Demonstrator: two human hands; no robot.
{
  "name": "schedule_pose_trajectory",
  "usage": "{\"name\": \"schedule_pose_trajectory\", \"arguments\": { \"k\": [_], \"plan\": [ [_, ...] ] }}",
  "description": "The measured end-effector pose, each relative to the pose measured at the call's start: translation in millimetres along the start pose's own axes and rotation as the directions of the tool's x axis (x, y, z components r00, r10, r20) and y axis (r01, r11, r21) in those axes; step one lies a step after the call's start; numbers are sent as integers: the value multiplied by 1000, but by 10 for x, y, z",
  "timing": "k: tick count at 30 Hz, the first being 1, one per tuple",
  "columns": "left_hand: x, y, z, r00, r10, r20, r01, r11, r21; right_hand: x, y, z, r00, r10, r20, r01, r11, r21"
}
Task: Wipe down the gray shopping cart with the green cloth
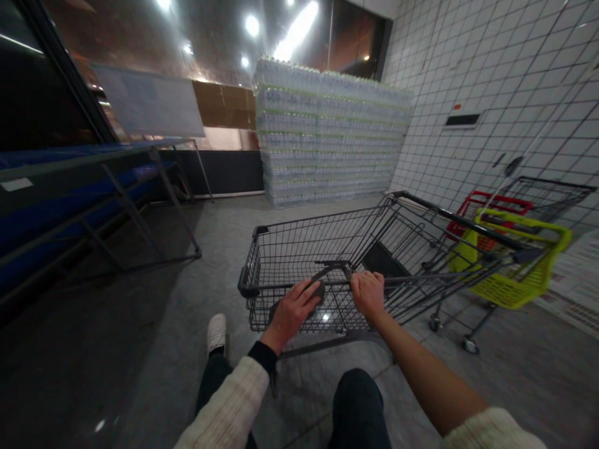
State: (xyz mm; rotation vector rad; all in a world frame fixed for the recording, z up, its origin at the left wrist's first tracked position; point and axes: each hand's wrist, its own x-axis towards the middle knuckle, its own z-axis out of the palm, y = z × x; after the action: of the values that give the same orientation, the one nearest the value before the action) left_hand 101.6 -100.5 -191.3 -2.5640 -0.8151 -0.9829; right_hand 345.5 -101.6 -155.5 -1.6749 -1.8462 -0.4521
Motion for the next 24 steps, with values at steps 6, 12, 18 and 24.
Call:
{"name": "schedule_pose_trajectory", "arguments": {
  "k": [6,12,18,24],
  "plan": [
    [-549,-511,-438,987,-141,74,140,990,22,9,-14,14,1000,-11,-8,11,1000,-7],
    [-922,-782,-820,927,-356,-114,355,934,-32,31,-25,36,1000,-7,-23,6,1000,-25],
    [-404,-505,-481,806,-535,-255,491,843,-219,23,-10,52,1000,-8,3,8,998,-58],
    [230,58,-58,891,-437,-124,386,872,-302,24,2,37,999,-17,49,22,996,-87]
  ]
}}
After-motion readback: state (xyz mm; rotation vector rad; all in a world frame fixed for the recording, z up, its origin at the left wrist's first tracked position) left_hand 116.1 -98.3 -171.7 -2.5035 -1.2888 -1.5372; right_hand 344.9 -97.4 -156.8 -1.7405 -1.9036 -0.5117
